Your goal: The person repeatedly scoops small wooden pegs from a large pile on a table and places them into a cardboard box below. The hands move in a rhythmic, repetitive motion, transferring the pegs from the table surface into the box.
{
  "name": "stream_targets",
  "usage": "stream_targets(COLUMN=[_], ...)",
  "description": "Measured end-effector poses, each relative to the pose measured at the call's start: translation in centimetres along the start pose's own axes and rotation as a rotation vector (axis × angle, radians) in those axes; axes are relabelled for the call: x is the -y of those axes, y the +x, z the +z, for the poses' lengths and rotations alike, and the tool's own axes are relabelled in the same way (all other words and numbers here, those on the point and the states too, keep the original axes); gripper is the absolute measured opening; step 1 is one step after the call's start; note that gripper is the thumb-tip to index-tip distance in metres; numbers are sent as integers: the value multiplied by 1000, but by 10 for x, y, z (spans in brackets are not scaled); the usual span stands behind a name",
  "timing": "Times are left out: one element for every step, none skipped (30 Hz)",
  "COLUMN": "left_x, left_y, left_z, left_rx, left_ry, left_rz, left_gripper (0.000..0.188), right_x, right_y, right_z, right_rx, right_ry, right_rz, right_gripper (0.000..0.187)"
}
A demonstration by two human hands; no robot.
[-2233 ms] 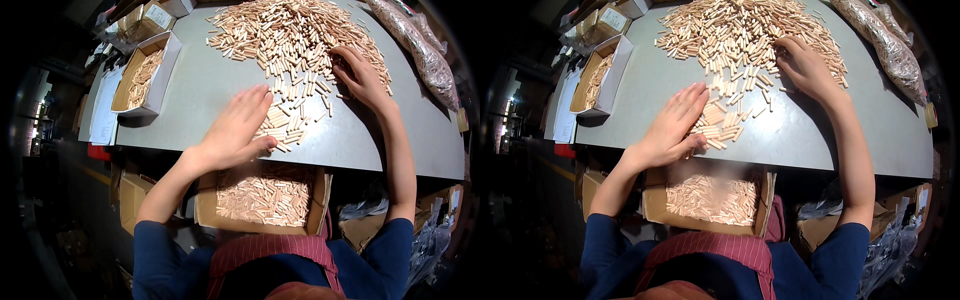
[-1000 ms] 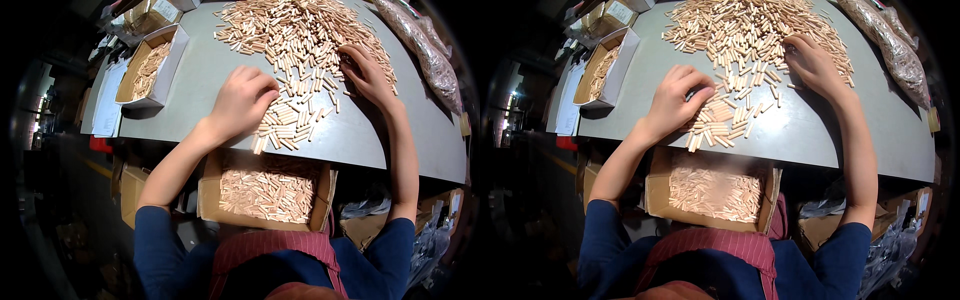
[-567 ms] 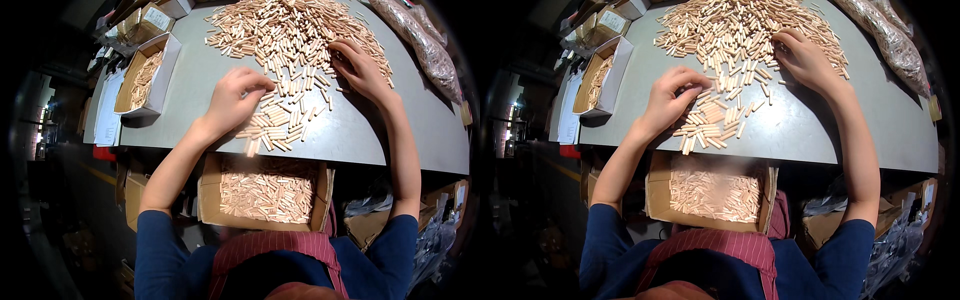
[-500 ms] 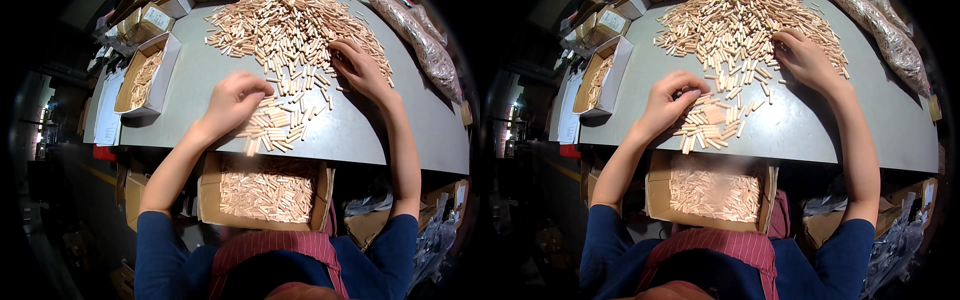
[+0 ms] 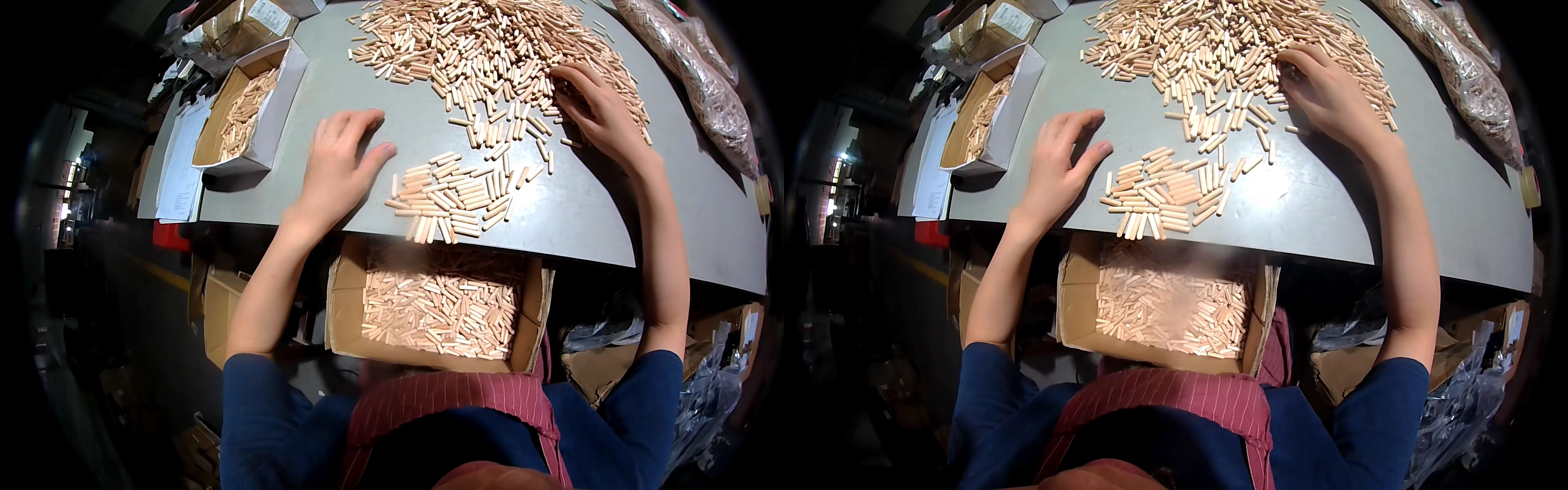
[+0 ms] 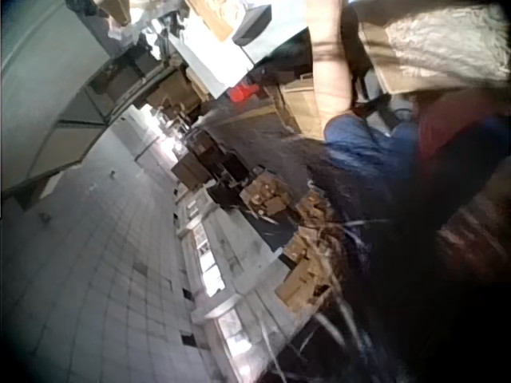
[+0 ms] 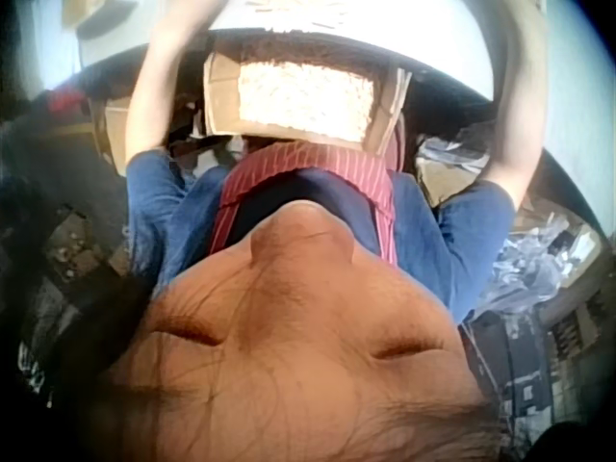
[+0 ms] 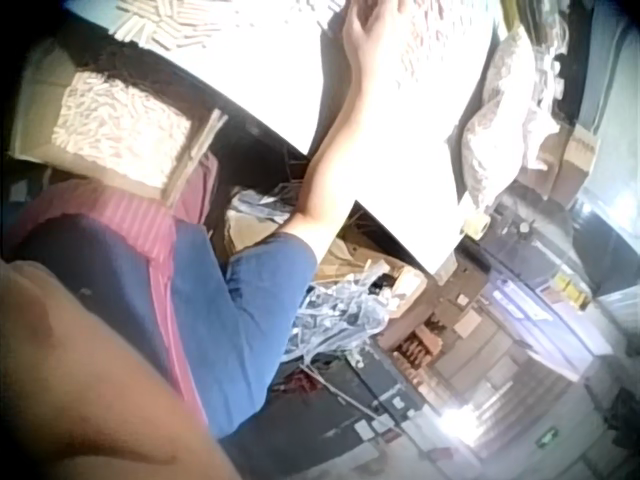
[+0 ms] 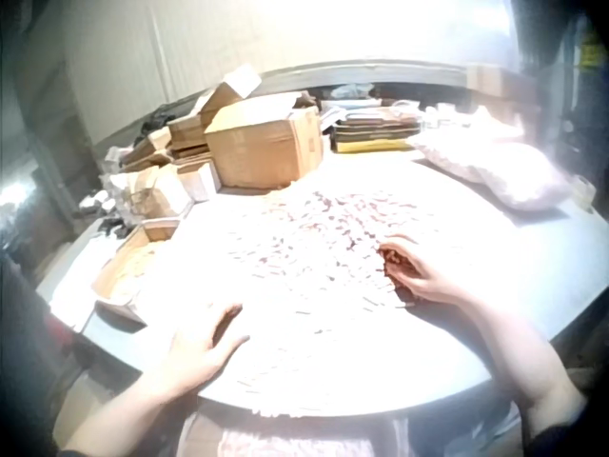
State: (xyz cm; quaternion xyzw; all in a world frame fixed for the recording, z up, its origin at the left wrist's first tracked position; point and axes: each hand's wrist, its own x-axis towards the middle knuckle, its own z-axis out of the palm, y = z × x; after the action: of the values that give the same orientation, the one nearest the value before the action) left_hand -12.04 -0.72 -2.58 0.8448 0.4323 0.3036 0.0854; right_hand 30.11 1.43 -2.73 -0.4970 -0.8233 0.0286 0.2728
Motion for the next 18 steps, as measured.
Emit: stream_targets(left_x=[-1, 0, 1, 0, -3, -6, -5, -2, -1, -2, -2, -4, -6, -11, -15, -17, -19, -21], left_y=[-1, -1, -2, -2, -3, -5, -8, -11, -14, -16, -18, -20, -21, -21, -21, -21, -22, -22], left_z=[2, 4, 5, 5, 4, 3, 3, 5, 6, 4, 3, 1, -3, -11, -16, -17, -18, -17], left_rx=[-15, -30, -24, -5, 14, 31, 37, 43, 50, 80, 110, 139, 192, 244, 296, 320, 344, 369], left_ry=[84, 168, 168, 182, 197, 214, 219, 224, 228, 227, 225, 222, 216, 211, 205, 205, 205, 203], left_rz=[44, 89, 88, 77, 66, 54, 51, 49, 48, 42, 36, 31, 98, 164, 229, 255, 281, 310], left_gripper=[41, 42, 49, 53, 56, 59, 64, 69, 74, 81, 87, 94, 101, 108, 114, 119, 124, 128], right_x=[0, 0, 0, 0, 1, 3, 4, 5, 5, 5, 5, 4, 3, 3, 5, 6, 6, 5], right_y=[0, 0, 0, 0, -1, 0, 0, 0, 0, 0, 0, -1, -1, -2, -1, -1, -1, -1], right_z=[0, 1, 2, 3, 2, 1, 0, 0, 0, 0, 0, 0, -1, -1, -1, -1, 0, 0], right_rx=[-4, -26, -50, -73, -67, -60, -54, -55, -56, -57, -39, -21, -2, 9, 21, 33, 30, 28], right_ry=[2, -2, -6, -11, -6, 1, 7, 5, 4, 3, 2, 0, -2, -5, -8, -10, -9, -10], right_rz=[-3, -22, -40, -57, -51, -49, -46, -49, -51, -52, -42, -31, -20, -2, 13, 29, 36, 45], right_gripper=[38, 37, 36, 36, 36, 36, 36, 36, 36, 36, 37, 38, 39, 41, 43, 45, 48, 50])
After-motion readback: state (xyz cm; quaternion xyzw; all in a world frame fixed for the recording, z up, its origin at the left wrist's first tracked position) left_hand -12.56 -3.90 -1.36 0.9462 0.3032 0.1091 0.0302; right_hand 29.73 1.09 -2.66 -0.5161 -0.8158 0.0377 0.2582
